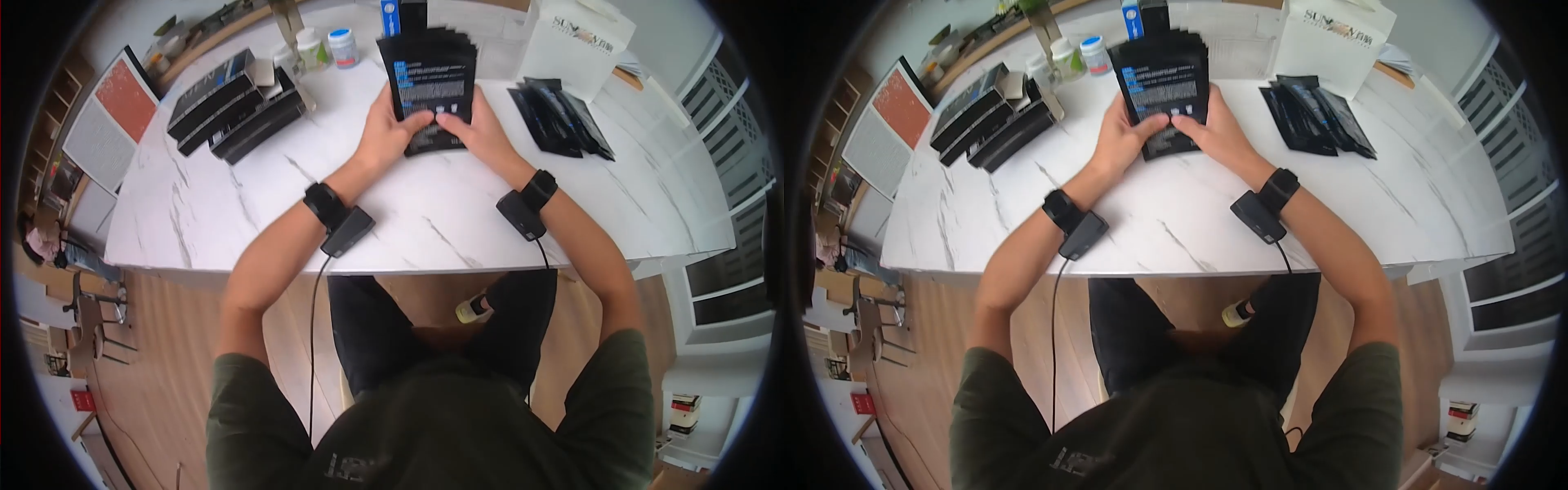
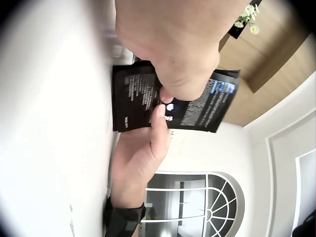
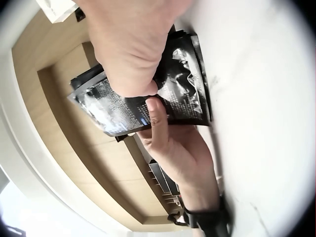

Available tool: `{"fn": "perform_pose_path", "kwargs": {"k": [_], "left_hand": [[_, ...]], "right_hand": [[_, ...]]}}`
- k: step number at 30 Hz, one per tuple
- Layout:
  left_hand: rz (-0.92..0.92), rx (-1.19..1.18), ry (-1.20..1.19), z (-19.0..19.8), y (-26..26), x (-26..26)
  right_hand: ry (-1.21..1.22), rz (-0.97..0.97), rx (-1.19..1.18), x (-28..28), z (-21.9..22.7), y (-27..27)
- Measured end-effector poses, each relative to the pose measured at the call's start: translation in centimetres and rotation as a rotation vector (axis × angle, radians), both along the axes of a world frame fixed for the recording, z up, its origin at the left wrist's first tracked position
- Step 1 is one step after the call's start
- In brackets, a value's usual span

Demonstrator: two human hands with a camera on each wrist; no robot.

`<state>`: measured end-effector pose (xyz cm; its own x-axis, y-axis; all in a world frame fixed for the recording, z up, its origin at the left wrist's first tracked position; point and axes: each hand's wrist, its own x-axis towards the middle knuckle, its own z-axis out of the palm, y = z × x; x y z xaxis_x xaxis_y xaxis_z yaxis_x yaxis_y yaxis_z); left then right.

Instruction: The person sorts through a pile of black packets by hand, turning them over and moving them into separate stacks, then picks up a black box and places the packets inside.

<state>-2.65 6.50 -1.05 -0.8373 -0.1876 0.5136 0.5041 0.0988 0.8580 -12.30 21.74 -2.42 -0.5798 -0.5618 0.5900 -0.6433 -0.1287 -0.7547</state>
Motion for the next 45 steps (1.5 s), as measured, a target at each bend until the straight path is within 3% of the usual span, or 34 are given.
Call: {"fn": "perform_pose_path", "kwargs": {"k": [6,12,15,19,22,25,26,29,32,35,40,45], "left_hand": [[0.142,-0.116,0.144,0.1,0.2,0.0],[0.061,-0.131,-0.109,-0.9,-0.5,-0.5],[0.017,-0.046,-0.092,-0.1,-0.3,0.1],[0.070,-0.171,0.038,-0.7,-0.2,-0.3],[0.168,-0.102,-0.035,-0.6,0.6,0.0],[0.072,-0.154,-0.165,-0.3,-0.6,0.0],[0.048,-0.023,-0.087,0.3,0.1,0.5],[0.044,-0.017,-0.055,0.5,0.5,0.7],[0.007,-0.071,-0.009,-0.1,0.3,0.0],[0.118,-0.149,-0.205,-0.9,0.2,-0.1],[0.065,-0.178,-0.179,-0.6,-0.3,0.2],[0.089,-0.261,-0.096,-1.4,-0.8,-0.6]], "right_hand": [[0.046,-0.023,0.005,0.5,-0.2,0.3],[0.123,-0.144,0.182,-0.1,-0.6,0.8],[-0.050,-0.028,-0.016,0.3,-0.4,0.2],[0.069,0.011,0.034,-0.1,-0.4,0.7],[0.000,0.029,0.089,-1.0,-1.1,0.6],[-0.139,0.057,-0.068,0.6,-0.1,0.4],[-0.104,0.054,-0.083,0.8,0.2,0.3],[-0.028,0.032,-0.079,1.2,0.6,0.5],[-0.017,0.002,-0.016,1.1,0.5,0.6],[-0.064,0.006,-0.032,0.7,-0.4,0.3],[-0.082,0.056,-0.093,0.6,-0.4,0.3],[-0.007,0.023,-0.001,0.2,-0.2,0.4]]}}
